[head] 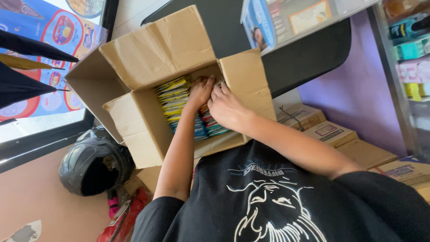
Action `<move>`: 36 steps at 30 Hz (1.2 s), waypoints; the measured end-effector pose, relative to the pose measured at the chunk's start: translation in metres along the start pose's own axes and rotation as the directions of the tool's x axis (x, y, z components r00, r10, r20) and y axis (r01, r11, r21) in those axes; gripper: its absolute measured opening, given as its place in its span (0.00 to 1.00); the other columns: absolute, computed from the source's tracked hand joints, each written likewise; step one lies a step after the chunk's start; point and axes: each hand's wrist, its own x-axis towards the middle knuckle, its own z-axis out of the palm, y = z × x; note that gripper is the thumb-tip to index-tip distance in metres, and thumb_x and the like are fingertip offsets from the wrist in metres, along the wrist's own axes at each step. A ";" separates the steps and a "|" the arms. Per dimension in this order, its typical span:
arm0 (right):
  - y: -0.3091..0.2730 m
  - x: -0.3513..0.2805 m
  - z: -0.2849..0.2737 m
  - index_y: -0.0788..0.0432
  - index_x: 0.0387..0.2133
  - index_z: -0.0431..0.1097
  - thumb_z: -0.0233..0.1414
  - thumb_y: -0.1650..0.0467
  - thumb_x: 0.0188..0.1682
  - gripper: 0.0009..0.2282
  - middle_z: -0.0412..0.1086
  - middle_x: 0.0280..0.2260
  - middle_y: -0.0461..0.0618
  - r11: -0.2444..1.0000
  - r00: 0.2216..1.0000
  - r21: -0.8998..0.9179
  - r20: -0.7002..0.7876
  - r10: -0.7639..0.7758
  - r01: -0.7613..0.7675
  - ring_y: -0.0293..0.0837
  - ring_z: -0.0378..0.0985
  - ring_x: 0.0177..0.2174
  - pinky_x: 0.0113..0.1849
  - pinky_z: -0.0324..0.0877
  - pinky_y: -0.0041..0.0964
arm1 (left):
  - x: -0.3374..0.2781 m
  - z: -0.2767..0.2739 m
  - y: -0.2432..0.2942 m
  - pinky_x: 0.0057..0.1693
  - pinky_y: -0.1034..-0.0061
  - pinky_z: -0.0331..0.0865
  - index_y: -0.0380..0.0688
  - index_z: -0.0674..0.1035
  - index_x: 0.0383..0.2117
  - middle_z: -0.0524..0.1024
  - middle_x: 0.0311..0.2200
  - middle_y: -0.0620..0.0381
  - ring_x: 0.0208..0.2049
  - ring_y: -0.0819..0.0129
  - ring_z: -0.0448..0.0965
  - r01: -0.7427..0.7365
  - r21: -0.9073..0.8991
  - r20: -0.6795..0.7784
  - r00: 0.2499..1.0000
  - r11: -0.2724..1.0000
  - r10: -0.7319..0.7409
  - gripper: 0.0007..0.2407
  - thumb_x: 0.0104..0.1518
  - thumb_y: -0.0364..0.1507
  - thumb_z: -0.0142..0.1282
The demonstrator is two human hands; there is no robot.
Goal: The person takes packets from a clear display dispenser and arranges them into a cardboard box by hand.
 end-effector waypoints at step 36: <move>0.405 -0.088 0.117 0.65 0.69 0.58 0.54 0.66 0.55 0.29 0.57 0.62 0.67 0.865 0.746 0.049 -0.484 0.457 -0.499 0.71 0.53 0.66 0.65 0.47 0.69 | 0.014 -0.028 0.119 0.46 0.50 0.66 0.43 0.79 0.44 0.77 0.42 0.46 0.44 0.44 0.75 0.391 0.184 -0.328 0.889 0.902 -0.318 0.16 0.58 0.39 0.48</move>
